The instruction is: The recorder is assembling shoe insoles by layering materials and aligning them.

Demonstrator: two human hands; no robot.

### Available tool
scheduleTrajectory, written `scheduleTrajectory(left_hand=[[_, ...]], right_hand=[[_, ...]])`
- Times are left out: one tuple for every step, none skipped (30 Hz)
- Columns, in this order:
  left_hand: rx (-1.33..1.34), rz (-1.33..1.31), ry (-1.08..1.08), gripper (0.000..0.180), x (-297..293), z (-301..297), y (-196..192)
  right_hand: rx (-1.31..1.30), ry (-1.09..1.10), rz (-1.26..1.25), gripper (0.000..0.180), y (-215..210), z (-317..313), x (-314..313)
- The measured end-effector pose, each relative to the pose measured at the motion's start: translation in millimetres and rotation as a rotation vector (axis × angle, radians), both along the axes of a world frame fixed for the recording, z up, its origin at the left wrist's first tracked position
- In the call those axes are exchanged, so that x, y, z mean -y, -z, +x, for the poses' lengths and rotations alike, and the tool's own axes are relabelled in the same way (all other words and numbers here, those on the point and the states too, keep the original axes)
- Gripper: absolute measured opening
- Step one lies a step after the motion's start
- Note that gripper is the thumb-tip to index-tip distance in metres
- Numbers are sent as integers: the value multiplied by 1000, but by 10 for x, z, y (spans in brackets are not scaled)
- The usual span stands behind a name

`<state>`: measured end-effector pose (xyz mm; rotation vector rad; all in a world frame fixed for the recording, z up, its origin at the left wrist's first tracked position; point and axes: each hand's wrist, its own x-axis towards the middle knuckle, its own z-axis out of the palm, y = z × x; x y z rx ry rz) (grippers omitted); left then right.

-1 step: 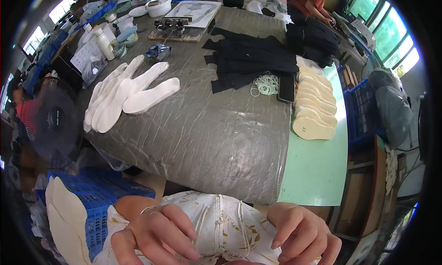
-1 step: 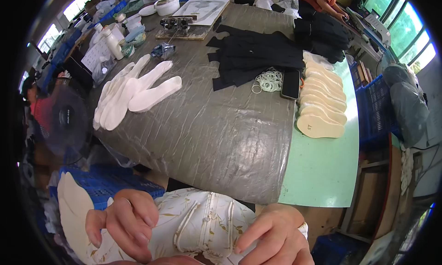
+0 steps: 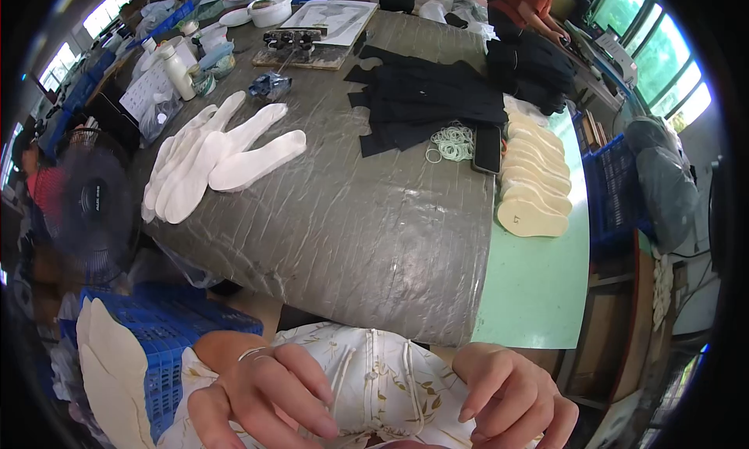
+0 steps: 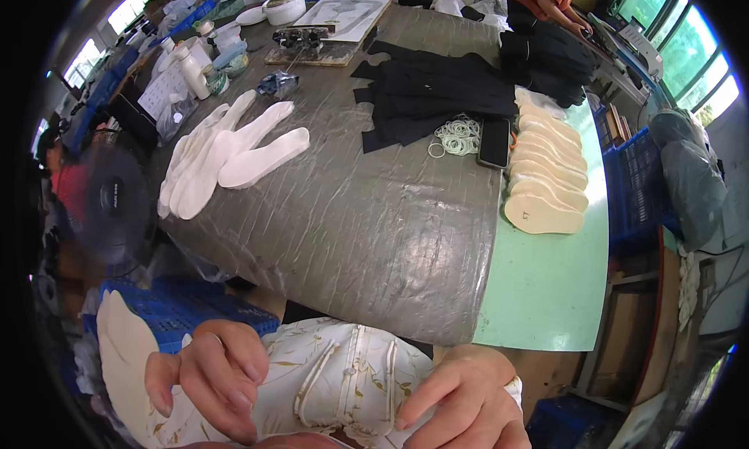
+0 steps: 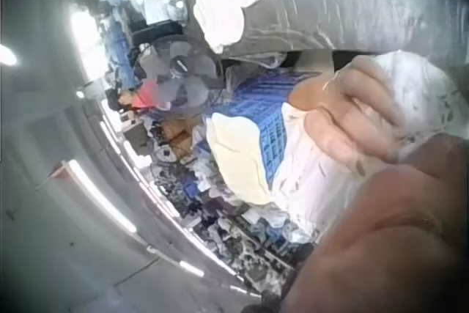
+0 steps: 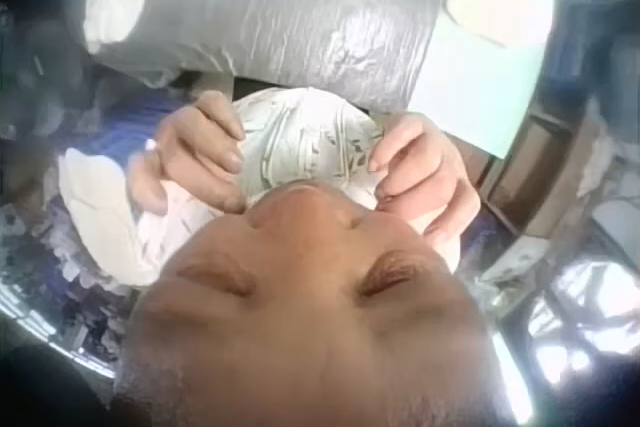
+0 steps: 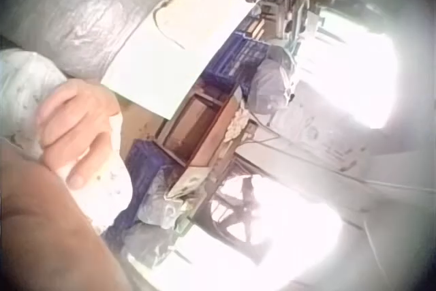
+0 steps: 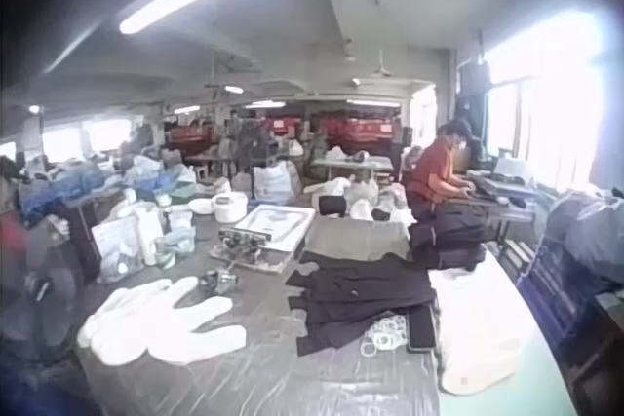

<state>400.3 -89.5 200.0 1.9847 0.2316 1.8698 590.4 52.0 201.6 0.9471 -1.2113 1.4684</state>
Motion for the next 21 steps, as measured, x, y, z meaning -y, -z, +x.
scheduleTrajectory(left_hand=[[150, -46, -150, 49, 0, 45, 9], [301, -99, -302, 45, -9, 102, 12], [485, -198, -516, 38, 6, 240, -76], [490, -143, -480, 39, 2, 183, -64], [497, -90, -443, 40, -50, 81, -46], [496, -58, -386, 42, -34, -9, -64], [472, -10, -354, 45, 77, -20, -131], [485, -37, -366, 45, 170, 52, -147], [457, -124, -367, 48, 135, 5, -105], [423, -204, -367, 51, 104, -31, -71], [384, -277, -367, 54, 78, -69, -45], [241, -362, -179, 56, 125, -186, -62], [112, -445, 93, 58, 46, -402, 57], [151, -576, 260, 62, 55, -415, 131], [185, -713, 443, 65, 47, -382, 168], [184, -708, 426, 65, 71, -313, 173], [208, -670, 560, 67, 83, -241, 178], [230, -631, 690, 69, 107, -197, 179], [235, -628, 672, 69, 173, -182, 183], [318, -669, 718, 68, 252, -165, 194], [397, -709, 780, 68, 271, -172, 196]], right_hand=[[9, 111, -47, 25, 28, -36, 46], [23, 223, -96, 45, 55, -83, 79], [50, 332, -151, 49, 73, -114, 89], [61, 352, -190, 50, 41, -180, 128], [74, 377, -231, 50, -24, -274, 166], [62, 408, -235, 51, -86, -359, 191], [28, 413, -238, 51, -157, -396, 236], [82, 413, -189, 53, -203, -304, 225], [77, 382, -179, 56, -155, -385, 180], [128, 401, -179, 57, -92, -397, 177], [173, 418, -175, 58, -35, -389, 190], [254, 381, -184, 58, -35, -431, 222], [367, 410, -125, 53, -15, -457, 173], [359, 448, -137, 46, 85, -495, 139], [353, 502, -153, 40, 204, -487, 128], [378, 524, -149, 43, 282, -447, 150], [404, 545, -145, 45, 355, -412, 161], [440, 533, -134, 45, 438, -375, 151], [515, 523, -96, 43, 494, -338, 133], [594, 508, -129, 42, 568, -314, 171], [672, 510, -164, 41, 621, -298, 187]])
